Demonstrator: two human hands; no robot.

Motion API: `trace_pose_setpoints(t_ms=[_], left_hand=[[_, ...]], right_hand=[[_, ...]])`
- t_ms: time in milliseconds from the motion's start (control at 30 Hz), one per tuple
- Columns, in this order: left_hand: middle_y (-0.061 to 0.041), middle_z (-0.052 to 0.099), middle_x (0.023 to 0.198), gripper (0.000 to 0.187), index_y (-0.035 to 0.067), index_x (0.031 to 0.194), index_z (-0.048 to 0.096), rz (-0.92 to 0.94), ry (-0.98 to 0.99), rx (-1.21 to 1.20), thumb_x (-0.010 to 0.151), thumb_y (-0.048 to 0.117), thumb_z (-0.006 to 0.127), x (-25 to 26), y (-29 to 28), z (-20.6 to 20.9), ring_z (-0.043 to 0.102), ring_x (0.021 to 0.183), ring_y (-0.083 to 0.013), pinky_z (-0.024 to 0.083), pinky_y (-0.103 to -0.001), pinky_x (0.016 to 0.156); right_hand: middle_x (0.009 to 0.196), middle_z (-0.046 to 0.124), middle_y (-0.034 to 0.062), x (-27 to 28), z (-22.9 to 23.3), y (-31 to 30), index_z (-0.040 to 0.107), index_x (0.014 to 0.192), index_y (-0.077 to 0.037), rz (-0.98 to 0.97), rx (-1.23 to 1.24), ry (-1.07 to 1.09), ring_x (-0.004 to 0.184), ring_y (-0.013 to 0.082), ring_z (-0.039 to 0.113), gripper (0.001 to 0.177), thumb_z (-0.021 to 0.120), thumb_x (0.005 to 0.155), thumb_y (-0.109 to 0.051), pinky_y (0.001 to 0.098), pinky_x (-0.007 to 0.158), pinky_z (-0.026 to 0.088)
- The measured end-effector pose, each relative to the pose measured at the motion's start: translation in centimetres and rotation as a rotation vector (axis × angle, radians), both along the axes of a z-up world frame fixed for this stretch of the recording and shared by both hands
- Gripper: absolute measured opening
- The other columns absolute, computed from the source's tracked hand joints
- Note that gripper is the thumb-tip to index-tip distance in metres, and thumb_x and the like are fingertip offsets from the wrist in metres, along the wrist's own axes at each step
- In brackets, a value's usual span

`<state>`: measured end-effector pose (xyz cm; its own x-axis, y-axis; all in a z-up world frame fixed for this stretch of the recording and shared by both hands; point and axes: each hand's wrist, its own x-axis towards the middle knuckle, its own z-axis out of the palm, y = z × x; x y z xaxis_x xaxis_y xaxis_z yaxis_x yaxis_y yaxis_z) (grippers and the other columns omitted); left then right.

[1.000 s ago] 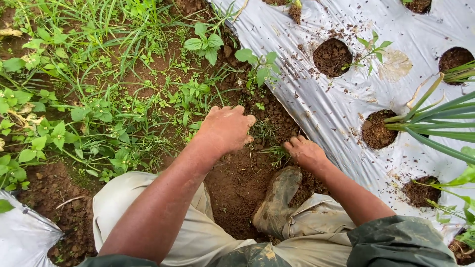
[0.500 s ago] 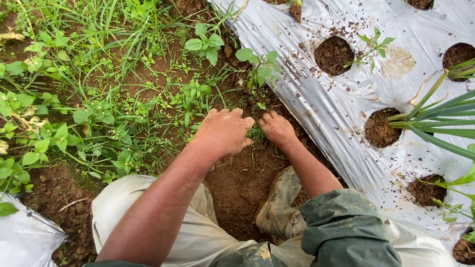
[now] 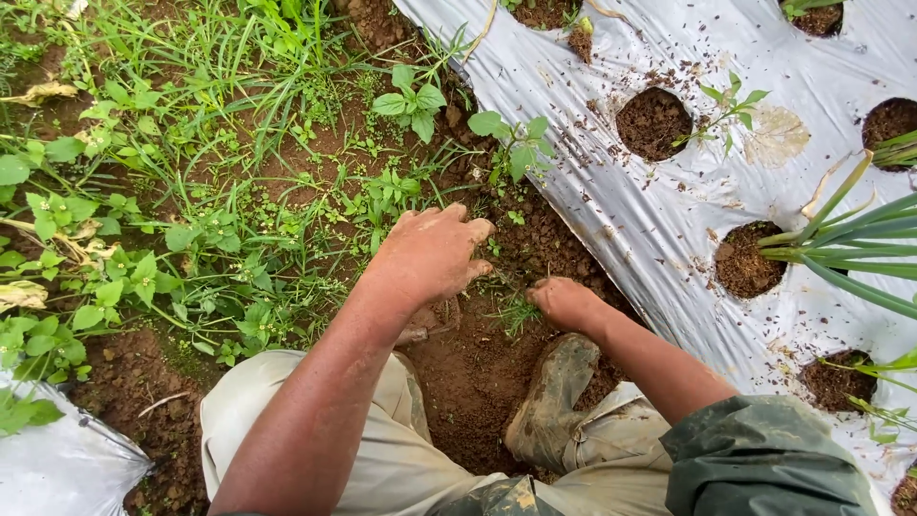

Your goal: The person weeds a garden bed covered with white plastic mulch. They pull weeds by hand from around the base of plants and from the soil between the rows, then use a small hand hoe to loosen the soil and remove additional weeds.

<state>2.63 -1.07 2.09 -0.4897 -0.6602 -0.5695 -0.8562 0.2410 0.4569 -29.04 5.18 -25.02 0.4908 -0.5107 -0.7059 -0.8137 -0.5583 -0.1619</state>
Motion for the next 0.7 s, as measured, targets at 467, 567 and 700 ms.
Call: trace_pose_setpoints(t_ms=[467,567,700], left_hand=[[-0.022,0.057,0.137,0.043,0.015,0.133,0.060,0.027,-0.010,-0.014,0.102,0.043,0.056,1.8,-0.6,-0.1,0.057,0.131,-0.0409,0.037,-0.064,0.114],[-0.021,0.057,0.137,0.044,0.015,0.134,0.060,0.031,-0.020,-0.014,0.102,0.044,0.056,1.3,-0.9,-0.8,0.057,0.131,-0.0400,0.037,-0.063,0.114],[-0.022,0.058,0.136,0.045,0.014,0.134,0.060,0.024,0.001,-0.048,0.102,0.045,0.056,0.0,-0.9,-0.1,0.058,0.129,-0.0400,0.037,-0.065,0.114]], right_hand=[[0.108,0.072,0.0300,-5.7,4.2,3.2,0.069,0.107,0.008,0.268,0.378,0.081,0.106,0.0444,0.069,0.031,0.048,0.085,0.000,0.0500,0.094,0.057],[0.111,0.072,0.0267,-7.2,8.1,1.1,0.066,0.113,0.007,0.146,0.312,0.150,0.107,0.0383,0.070,0.031,0.049,0.088,0.003,0.0459,0.098,0.058],[0.131,0.065,0.0261,-2.3,12.4,-4.5,0.063,0.131,0.001,-0.348,-0.095,-0.036,0.126,0.0377,0.064,0.050,0.059,0.082,0.010,0.0449,0.102,0.060]])
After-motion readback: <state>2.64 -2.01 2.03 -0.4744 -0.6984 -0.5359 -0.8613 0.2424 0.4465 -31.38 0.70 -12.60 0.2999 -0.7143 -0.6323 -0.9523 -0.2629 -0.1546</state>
